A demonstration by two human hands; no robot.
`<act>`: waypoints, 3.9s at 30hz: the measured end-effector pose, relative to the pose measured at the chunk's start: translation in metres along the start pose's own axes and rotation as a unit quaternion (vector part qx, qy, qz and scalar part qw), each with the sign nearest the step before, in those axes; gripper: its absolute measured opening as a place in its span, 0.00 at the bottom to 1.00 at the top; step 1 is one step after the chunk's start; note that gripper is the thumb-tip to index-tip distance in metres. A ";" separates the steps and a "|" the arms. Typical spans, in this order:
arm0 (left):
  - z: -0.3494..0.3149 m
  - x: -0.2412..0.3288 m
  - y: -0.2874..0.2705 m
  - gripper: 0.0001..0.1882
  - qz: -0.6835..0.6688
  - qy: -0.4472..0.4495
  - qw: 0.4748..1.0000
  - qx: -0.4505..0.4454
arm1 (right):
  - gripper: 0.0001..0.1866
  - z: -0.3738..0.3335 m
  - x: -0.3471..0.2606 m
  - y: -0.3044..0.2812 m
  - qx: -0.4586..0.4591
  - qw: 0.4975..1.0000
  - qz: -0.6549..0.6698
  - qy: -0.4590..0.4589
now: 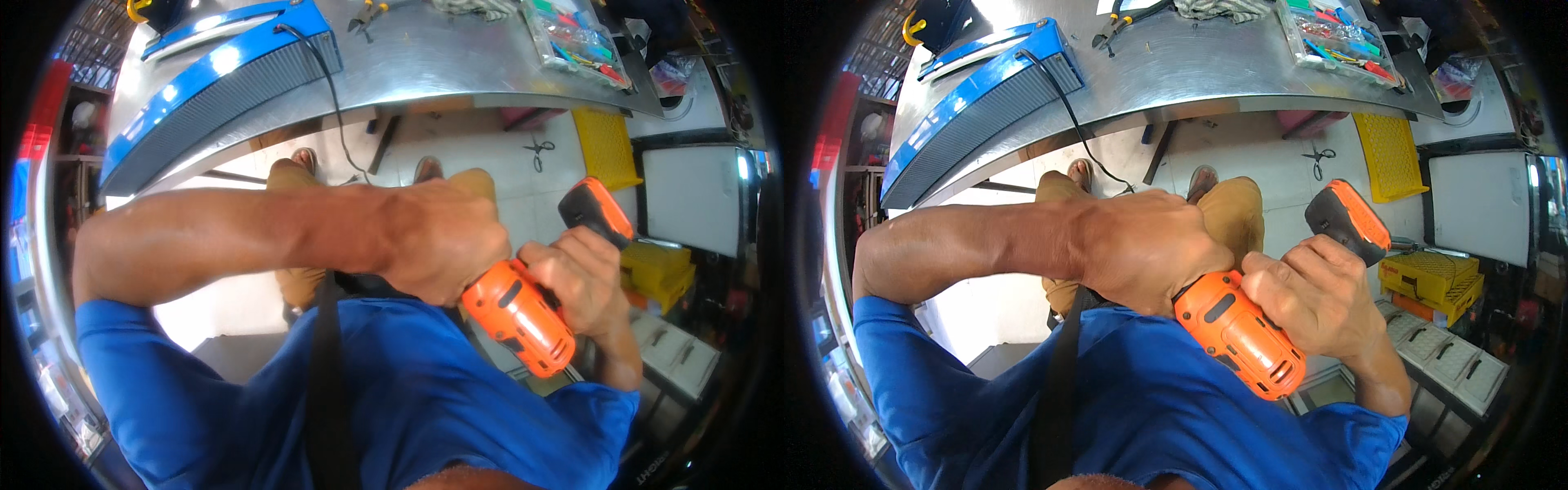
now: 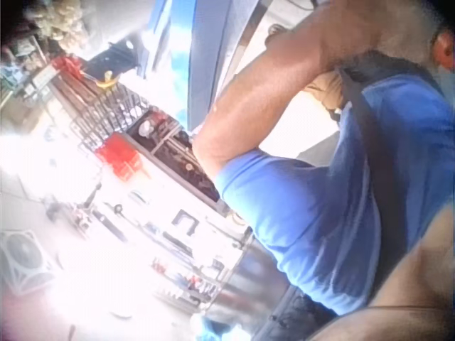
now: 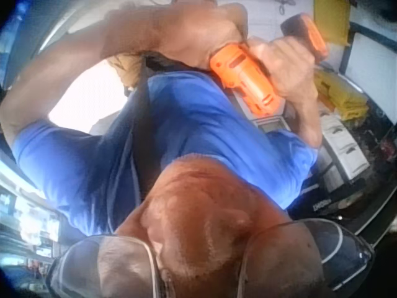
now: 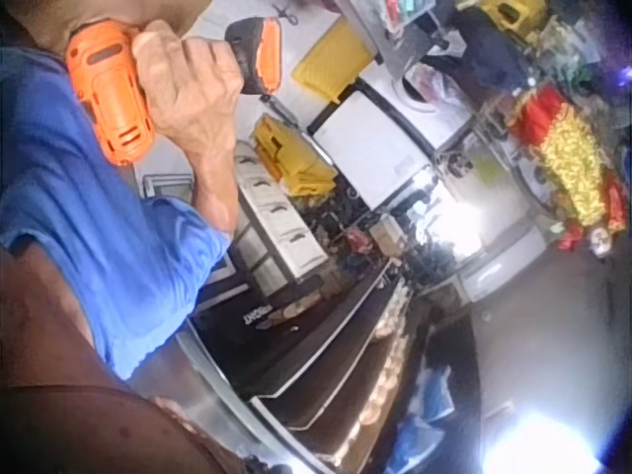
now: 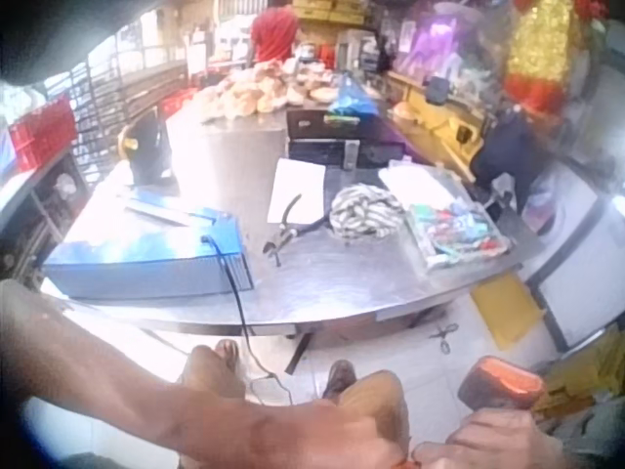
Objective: The person assembles a blue fan blade onto a metal table using a cordless drill. They align the blade, insert screws, and tighten them with the drill, occasionally adjusting the blade's position.
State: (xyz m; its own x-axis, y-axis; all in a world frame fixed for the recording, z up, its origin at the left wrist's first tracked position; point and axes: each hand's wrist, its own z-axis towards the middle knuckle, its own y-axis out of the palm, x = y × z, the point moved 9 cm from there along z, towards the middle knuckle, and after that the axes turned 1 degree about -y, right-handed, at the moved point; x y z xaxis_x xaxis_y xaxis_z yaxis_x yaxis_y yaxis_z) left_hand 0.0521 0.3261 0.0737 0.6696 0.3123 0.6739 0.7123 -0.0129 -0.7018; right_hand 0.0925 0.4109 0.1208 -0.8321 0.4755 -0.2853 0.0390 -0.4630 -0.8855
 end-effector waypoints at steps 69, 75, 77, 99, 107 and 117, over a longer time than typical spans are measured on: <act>-0.040 -0.178 0.039 0.11 -0.792 0.048 0.400 0.459 | 0.26 -0.032 0.036 0.139 0.262 0.838 0.300 0.372; -0.045 -0.176 0.038 0.12 -0.767 0.058 0.421 0.481 | 0.18 -0.058 0.044 0.180 0.272 0.762 0.431 0.399; -0.043 -0.176 0.037 0.11 -0.763 0.075 0.425 0.481 | 0.16 -0.054 0.046 0.180 0.279 0.758 0.444 0.389; -0.075 -0.163 0.011 0.21 -0.614 -0.073 0.485 0.618 | 0.30 0.002 0.069 0.182 0.266 0.843 0.307 0.353; -0.085 -0.161 -0.001 0.33 -0.477 -0.146 0.635 0.590 | 0.31 0.017 0.067 0.174 0.276 0.861 0.275 0.327; -0.088 -0.151 -0.009 0.41 -0.344 -0.257 0.714 0.553 | 0.33 0.018 0.063 0.178 0.284 0.848 0.290 0.342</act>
State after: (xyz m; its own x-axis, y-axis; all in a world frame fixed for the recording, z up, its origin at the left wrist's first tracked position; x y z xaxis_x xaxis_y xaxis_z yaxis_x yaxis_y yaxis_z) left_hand -0.0368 0.1949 -0.0018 -0.1261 0.1942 0.9728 0.0427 0.9808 -0.1903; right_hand 0.0372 0.3446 -0.0479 -0.2415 0.2770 -0.9300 -0.1023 -0.9603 -0.2595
